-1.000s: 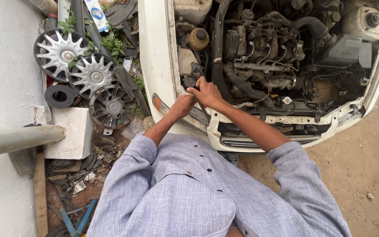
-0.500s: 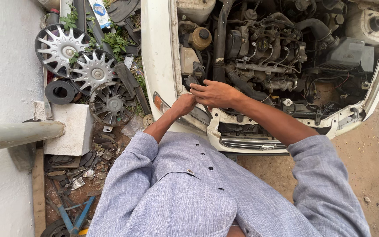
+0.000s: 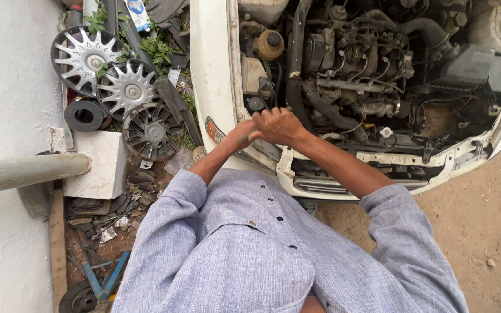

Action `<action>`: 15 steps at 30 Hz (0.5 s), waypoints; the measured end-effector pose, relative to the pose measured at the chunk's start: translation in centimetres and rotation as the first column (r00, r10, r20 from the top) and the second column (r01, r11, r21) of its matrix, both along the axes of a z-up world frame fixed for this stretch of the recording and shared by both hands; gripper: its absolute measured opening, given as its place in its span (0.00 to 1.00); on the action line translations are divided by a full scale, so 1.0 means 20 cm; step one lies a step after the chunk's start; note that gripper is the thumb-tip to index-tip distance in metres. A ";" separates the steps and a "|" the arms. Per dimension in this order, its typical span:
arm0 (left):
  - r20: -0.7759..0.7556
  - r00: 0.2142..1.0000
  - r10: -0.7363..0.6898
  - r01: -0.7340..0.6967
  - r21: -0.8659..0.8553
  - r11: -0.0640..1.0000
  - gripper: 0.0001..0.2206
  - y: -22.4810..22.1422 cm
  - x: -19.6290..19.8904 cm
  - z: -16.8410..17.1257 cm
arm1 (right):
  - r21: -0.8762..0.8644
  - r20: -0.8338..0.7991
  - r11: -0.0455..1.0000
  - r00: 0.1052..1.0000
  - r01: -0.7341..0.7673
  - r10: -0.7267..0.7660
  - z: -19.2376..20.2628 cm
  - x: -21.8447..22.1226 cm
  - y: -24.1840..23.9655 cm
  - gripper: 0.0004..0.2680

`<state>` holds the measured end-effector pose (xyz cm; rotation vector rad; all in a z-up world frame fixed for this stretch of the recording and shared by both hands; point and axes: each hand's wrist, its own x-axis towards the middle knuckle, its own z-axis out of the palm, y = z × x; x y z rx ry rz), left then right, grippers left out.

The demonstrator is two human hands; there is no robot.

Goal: The person uses a tool to unscrew and pry at the mounting points of a white car's front headlight assembly inside the engine bay.

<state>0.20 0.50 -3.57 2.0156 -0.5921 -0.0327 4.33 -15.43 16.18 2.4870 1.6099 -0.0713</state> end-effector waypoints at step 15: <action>-0.086 0.996 0.032 -0.024 0.086 0.996 0.09 0.00 0.00 0.07 | -0.144 -0.191 0.980 0.968 0.138 -0.165 0.24 -0.05 0.04 0.23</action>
